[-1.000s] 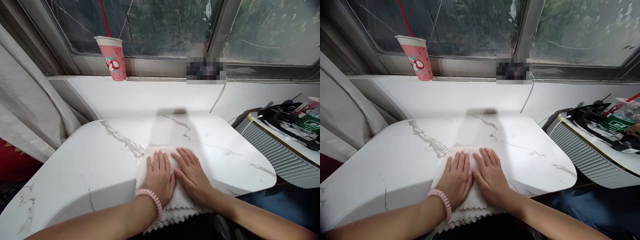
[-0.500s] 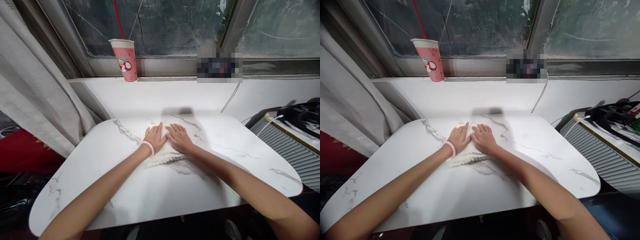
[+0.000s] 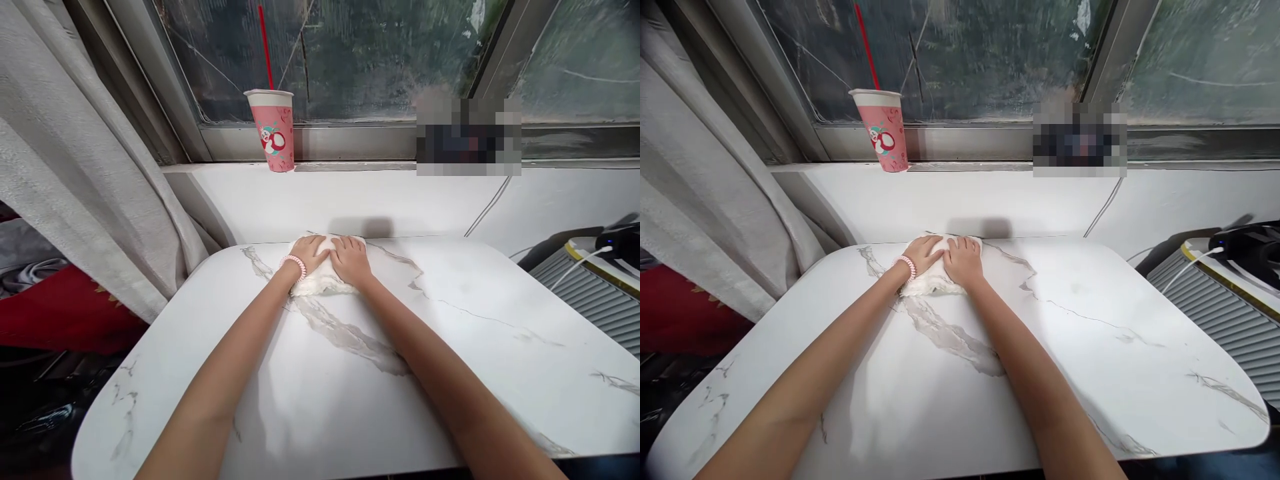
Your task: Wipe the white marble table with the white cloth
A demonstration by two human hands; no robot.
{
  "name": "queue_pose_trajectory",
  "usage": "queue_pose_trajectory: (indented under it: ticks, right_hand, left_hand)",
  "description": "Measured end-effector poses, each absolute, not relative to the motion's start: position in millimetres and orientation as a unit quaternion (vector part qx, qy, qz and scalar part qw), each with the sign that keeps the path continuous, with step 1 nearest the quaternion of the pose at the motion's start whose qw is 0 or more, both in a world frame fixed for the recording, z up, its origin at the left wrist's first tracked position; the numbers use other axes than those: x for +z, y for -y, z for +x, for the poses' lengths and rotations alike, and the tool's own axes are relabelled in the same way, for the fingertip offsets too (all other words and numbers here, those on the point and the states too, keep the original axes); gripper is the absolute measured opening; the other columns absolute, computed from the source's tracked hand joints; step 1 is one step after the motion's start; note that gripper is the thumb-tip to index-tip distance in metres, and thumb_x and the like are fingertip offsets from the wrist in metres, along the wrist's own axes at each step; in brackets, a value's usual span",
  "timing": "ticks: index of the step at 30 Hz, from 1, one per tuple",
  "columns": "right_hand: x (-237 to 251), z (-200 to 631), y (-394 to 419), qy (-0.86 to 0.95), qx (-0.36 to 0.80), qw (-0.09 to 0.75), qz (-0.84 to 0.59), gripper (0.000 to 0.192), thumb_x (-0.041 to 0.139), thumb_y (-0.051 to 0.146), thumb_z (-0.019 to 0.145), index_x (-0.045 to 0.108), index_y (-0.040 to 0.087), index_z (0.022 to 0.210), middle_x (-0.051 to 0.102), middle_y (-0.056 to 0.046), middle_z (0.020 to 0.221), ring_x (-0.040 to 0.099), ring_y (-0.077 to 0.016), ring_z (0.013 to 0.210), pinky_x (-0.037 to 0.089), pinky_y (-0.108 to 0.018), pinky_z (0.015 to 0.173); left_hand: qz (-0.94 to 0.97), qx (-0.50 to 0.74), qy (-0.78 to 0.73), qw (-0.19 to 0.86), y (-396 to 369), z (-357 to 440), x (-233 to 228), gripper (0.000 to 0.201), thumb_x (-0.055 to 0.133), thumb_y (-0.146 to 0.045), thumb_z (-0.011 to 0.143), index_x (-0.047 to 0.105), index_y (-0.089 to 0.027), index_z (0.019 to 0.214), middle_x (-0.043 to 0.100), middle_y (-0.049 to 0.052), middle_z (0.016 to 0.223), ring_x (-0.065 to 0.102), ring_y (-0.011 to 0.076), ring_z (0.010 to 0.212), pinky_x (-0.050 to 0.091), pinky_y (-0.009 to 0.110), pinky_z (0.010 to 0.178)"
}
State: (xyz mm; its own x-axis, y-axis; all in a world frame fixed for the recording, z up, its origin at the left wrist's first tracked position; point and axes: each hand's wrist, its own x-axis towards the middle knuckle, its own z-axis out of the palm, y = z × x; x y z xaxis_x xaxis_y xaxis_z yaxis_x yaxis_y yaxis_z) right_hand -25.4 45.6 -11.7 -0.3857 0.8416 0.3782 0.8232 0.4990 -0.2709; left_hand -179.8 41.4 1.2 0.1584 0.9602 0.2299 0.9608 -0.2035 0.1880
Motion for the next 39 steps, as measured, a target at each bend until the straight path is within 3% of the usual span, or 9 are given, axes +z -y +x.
queue_pose_trajectory:
  ticks: [8,15,19,25,31,39]
  right_hand:
    - [-12,-22,-32,0.855,-0.014,0.208,-0.474,0.046,0.032,0.028,0.101,0.050,0.012,0.140,0.048,-0.016,0.146,0.037,-0.0296,0.137,0.022,-0.045,0.114]
    - [-11,2,59,0.892,-0.006,0.193,-0.409,0.050,0.035,0.031,0.100,0.048,0.009,0.143,0.044,-0.019,0.149,0.035,-0.0341,0.140,0.022,-0.050,0.116]
    - [-9,4,136,0.911,0.015,0.212,-0.353,0.055,0.035,0.036,0.099,0.045,0.007,0.144,0.043,-0.023,0.148,0.034,-0.0371,0.141,0.023,-0.057,0.116]
    - [-6,-30,189,0.924,0.070,0.247,-0.283,0.058,0.038,0.038,0.097,0.044,0.005,0.144,0.044,-0.026,0.147,0.034,-0.0407,0.139,0.026,-0.061,0.113]
    - [-6,-79,165,0.921,0.089,0.251,-0.285,0.056,0.041,0.037,0.096,0.046,0.005,0.141,0.045,-0.025,0.145,0.037,-0.0385,0.138,0.024,-0.057,0.114]
    - [-6,-126,91,0.883,0.067,0.257,-0.386,0.047,0.040,0.036,0.098,0.050,0.008,0.135,0.051,-0.021,0.138,0.038,-0.0346,0.133,0.025,-0.054,0.112]
  left_hand:
    - [-0.746,-0.123,0.653,0.043,-16,-169,1,0.048,0.038,-0.033,0.096,0.050,-0.013,0.138,0.052,0.013,0.144,0.045,0.0264,0.135,0.027,0.046,0.117]
    - [-0.744,-0.102,0.658,0.056,94,-157,-4,0.055,0.031,-0.035,0.096,0.046,-0.010,0.142,0.048,0.016,0.148,0.040,0.0298,0.140,0.026,0.050,0.118]
    - [-0.760,-0.129,0.631,0.083,182,-169,-9,0.055,0.029,-0.037,0.096,0.044,-0.015,0.145,0.050,0.013,0.146,0.041,0.0288,0.140,0.029,0.052,0.118]
    - [-0.754,-0.153,0.634,0.085,254,-215,-11,0.061,0.035,-0.039,0.096,0.024,-0.030,0.155,0.048,0.006,0.149,0.045,0.0281,0.137,0.036,0.053,0.114]
    - [-0.727,-0.139,0.670,0.061,229,-261,-8,0.054,0.030,-0.043,0.096,0.041,-0.023,0.146,0.055,0.010,0.142,0.048,0.0279,0.133,0.034,0.051,0.114]
    - [-0.765,-0.124,0.632,0.000,113,-305,7,0.061,0.027,-0.053,0.092,0.050,-0.018,0.136,0.055,0.011,0.140,0.047,0.0262,0.132,0.031,0.046,0.115]
